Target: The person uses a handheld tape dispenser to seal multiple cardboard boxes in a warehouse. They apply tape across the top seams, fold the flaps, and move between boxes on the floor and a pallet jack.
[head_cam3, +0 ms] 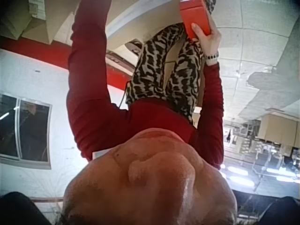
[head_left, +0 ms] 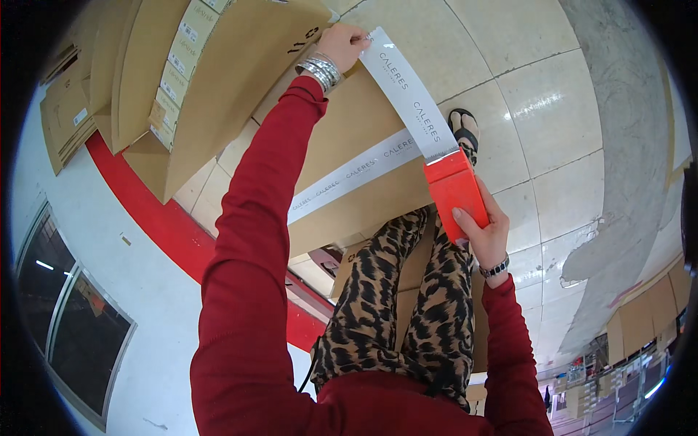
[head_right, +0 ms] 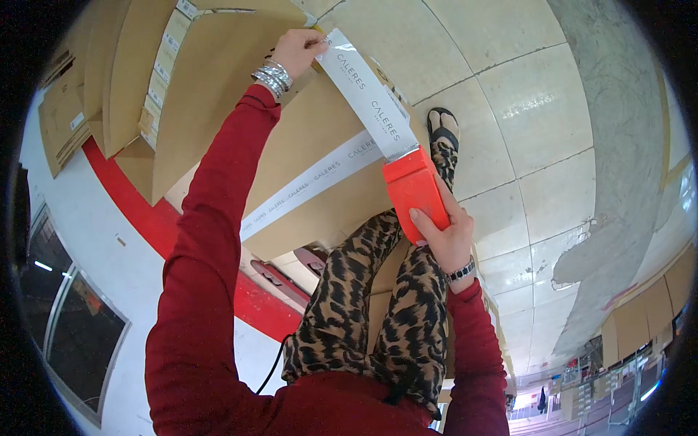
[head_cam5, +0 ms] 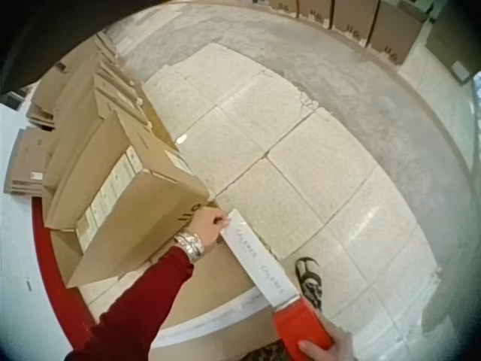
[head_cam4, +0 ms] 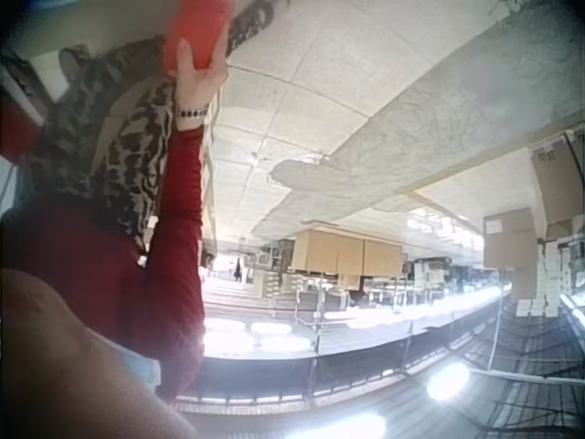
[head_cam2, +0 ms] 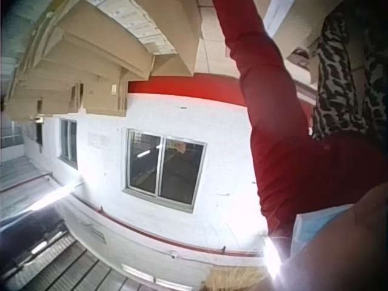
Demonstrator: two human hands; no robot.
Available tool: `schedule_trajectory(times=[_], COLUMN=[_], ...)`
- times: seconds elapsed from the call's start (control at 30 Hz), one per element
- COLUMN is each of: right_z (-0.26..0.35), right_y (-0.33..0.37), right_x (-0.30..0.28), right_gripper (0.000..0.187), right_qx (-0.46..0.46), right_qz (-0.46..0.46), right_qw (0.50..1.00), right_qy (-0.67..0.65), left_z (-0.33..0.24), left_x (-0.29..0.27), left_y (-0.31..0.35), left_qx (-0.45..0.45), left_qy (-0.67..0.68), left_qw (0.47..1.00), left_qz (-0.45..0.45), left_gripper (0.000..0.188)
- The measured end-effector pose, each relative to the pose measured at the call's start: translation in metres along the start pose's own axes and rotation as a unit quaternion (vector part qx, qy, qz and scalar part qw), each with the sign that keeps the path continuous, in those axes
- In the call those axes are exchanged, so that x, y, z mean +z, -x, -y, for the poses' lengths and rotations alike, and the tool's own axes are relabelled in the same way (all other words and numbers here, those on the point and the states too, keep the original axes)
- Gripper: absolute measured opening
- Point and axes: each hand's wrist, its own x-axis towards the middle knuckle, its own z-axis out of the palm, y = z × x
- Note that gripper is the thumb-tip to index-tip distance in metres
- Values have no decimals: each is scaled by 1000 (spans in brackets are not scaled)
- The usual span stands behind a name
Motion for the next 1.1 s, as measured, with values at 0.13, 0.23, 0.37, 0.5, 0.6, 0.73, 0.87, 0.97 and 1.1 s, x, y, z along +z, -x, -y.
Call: schedule_trajectory(times=[0.13,0.23,0.37,0.5,0.6,0.73,0.87,0.97,1.1], right_z=[-22,-39,-48,-37,-47,-64,-133,-136,-153], right_y=[-16,-30,-34,-31,-18,33,87,58,12], right_x=[-2,-1,0,0,-12,-53,-109,-88,-41], right_gripper=[57,56,57,57,55,56,62,65,62], right_qx=[-27,-67,-59,-21,-46,-36,36,91,59], right_qz=[-4,-15,-26,-14,3,0,-17,-40,-118], right_qw=[999,997,997,1000,998,996,983,956,935], right_qy=[28,37,30,-11,35,80,181,275,329], left_z=[-1,8,-18,-43,-46,-45,-44,-45,-51], left_x=[17,38,66,108,120,119,121,118,125], left_y=[0,2,30,95,98,100,102,103,107], left_qx=[-15,-69,15,187,210,195,195,202,217], left_qy=[-50,-43,-204,-230,-277,-286,-288,-305,-342], left_qw=[999,996,938,953,937,938,937,930,914], left_qz=[6,-47,-281,-66,-27,-21,-32,-39,-17], left_gripper=[28,38,56,54,55,58,60,58,53])
